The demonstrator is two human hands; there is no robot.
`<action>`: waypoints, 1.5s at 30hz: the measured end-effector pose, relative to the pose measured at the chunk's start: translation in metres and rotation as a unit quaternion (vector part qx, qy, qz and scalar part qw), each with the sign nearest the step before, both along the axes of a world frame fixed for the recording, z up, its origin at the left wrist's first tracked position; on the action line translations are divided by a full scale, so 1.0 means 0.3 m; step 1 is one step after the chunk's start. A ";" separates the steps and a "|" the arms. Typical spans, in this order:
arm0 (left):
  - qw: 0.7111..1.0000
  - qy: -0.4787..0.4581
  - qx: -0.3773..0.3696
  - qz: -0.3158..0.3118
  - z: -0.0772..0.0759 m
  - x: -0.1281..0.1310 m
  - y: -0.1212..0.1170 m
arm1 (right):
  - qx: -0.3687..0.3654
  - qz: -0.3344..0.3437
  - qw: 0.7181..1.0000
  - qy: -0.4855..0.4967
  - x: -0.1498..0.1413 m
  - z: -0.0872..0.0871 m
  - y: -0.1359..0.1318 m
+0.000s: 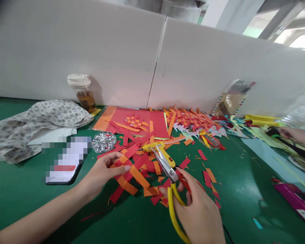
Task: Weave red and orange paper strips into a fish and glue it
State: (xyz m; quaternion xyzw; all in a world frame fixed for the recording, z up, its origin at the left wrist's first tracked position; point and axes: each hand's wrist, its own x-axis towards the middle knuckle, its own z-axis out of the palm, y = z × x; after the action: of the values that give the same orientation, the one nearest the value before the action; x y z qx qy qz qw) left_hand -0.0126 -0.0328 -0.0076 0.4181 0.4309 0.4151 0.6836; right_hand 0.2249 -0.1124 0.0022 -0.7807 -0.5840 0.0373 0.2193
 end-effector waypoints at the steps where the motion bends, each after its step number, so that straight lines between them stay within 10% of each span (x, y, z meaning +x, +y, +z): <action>1: 1.000 0.005 0.000 0.002 -0.001 0.000 0.000 | 0.005 0.023 1.000 0.014 -0.002 0.003 -0.004; 5: 1.000 0.022 0.008 0.007 0.000 0.000 -0.003 | -0.040 0.101 0.993 0.051 -0.036 0.009 -0.019; 12: 1.000 0.005 -0.020 0.005 0.018 0.003 -0.002 | 0.003 -0.032 0.998 0.048 -0.048 0.014 0.003; 29: 0.996 0.002 -0.024 0.088 -0.002 0.001 0.006 | -0.002 0.046 0.999 0.019 -0.198 0.006 -0.025; 45: 0.994 -0.069 -0.075 0.040 0.041 0.039 -0.055 | -0.014 0.067 0.996 0.054 -0.245 -0.004 -0.018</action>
State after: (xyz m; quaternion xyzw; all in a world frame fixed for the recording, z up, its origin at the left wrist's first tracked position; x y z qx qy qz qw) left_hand -0.0010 -0.0494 0.0046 0.3186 0.4286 0.4366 0.7240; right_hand 0.1513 -0.1176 0.0011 -0.7392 -0.6220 0.1023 0.2370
